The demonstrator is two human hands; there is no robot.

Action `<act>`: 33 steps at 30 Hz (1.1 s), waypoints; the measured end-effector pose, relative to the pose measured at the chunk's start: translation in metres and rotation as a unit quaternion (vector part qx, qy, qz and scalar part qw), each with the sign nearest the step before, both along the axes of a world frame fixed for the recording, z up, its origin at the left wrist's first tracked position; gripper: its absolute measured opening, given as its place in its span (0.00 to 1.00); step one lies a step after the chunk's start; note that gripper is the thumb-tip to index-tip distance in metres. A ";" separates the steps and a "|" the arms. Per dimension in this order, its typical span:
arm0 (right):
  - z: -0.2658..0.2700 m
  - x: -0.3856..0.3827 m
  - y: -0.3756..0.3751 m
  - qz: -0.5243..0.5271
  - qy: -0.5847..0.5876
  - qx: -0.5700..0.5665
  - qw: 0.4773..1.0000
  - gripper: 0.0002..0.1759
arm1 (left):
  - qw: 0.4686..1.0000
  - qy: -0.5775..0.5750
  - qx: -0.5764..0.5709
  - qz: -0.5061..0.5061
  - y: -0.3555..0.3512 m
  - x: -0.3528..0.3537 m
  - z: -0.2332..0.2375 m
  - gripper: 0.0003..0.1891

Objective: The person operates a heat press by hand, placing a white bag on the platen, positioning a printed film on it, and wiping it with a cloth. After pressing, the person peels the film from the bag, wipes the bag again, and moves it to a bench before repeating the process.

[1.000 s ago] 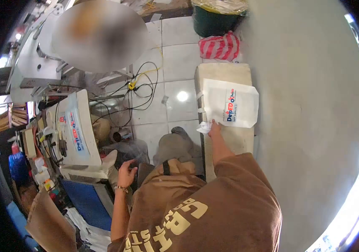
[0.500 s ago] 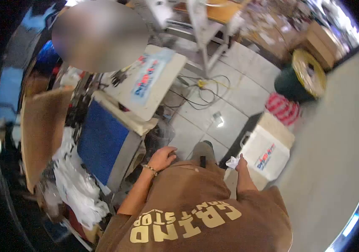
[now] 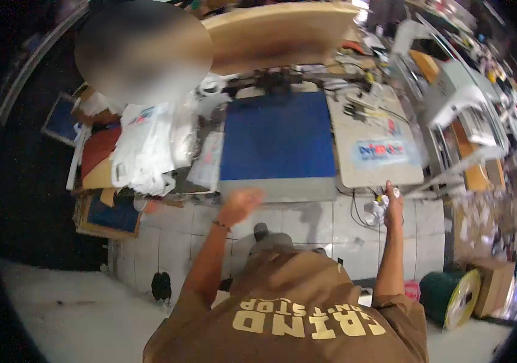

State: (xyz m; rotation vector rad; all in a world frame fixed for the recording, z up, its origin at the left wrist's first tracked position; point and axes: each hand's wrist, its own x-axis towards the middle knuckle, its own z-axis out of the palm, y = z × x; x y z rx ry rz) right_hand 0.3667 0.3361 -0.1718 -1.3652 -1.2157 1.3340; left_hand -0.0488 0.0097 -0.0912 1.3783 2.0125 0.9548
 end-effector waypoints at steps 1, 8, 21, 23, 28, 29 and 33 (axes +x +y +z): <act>0.022 -0.020 -0.005 0.039 -0.010 0.041 0.998 0.22 | 0.995 0.015 0.003 0.099 -0.005 -0.025 0.025 0.17; 0.089 -0.146 -0.085 0.267 -0.149 0.087 0.948 0.23 | 0.731 0.495 0.108 0.457 -0.050 -0.293 0.061 0.24; 0.035 -0.201 -0.130 0.311 -0.286 0.242 0.874 0.26 | 0.820 0.419 0.053 0.386 -0.118 -0.373 0.153 0.12; 0.032 -0.202 -0.125 0.301 -0.276 0.198 0.891 0.27 | 0.856 0.420 0.127 0.274 -0.094 -0.327 0.194 0.15; 0.078 -0.244 -0.131 0.363 -0.232 -0.019 0.902 0.49 | 0.932 0.328 0.138 0.065 -0.006 -0.159 0.164 0.20; 0.088 -0.249 -0.132 0.357 -0.233 -0.023 0.904 0.49 | 0.939 0.316 0.134 0.032 0.012 -0.120 0.149 0.18; 0.086 -0.244 -0.106 0.358 -0.030 -0.131 0.924 0.46 | 0.962 0.239 0.100 -0.084 0.072 0.012 0.085 0.08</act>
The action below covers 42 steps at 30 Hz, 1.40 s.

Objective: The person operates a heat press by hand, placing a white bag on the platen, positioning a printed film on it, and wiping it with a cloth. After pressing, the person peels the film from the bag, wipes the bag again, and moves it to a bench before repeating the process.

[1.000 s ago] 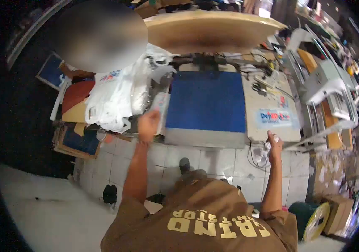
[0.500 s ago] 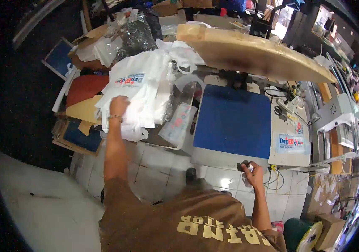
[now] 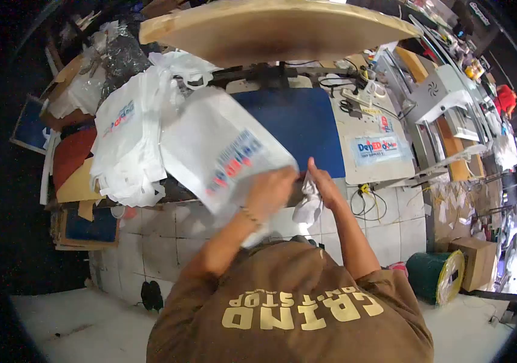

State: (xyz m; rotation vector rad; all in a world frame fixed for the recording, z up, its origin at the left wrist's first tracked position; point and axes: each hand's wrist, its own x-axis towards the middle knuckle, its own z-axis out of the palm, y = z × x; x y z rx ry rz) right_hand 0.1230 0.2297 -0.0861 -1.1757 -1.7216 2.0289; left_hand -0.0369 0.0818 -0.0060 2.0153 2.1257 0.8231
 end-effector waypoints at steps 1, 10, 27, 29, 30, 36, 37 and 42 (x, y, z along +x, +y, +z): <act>-0.012 0.007 0.007 -0.029 -0.008 -0.066 0.997 0.45 | 0.998 0.011 0.058 -0.027 0.013 0.027 -0.029 0.08; 0.012 0.070 0.001 -0.032 -0.127 0.205 0.970 0.25 | 0.984 -0.129 0.120 -0.027 -0.025 0.030 -0.062 0.28; -0.008 0.123 0.017 -0.018 -0.225 0.147 0.963 0.35 | 0.875 -0.208 0.077 0.430 -0.023 -0.116 -0.145 0.23; -0.007 0.119 0.016 -0.011 -0.173 0.128 0.976 0.39 | 0.859 -0.311 0.052 0.404 -0.022 -0.137 -0.147 0.19; 0.011 0.114 0.011 -0.018 -0.171 0.121 0.978 0.40 | 0.885 -0.189 0.157 0.395 -0.021 -0.140 -0.148 0.18; 0.003 0.103 0.016 -0.033 -0.144 0.068 0.987 0.34 | 0.892 -0.103 0.201 0.391 0.016 -0.132 -0.090 0.11; 0.013 0.096 0.015 -0.035 -0.137 0.079 0.987 0.32 | 0.903 -0.097 0.170 0.382 0.032 -0.140 -0.078 0.11; 0.023 0.058 0.037 -0.032 -0.188 0.173 0.966 0.24 | 0.927 0.039 0.159 0.338 0.117 -0.201 -0.086 0.25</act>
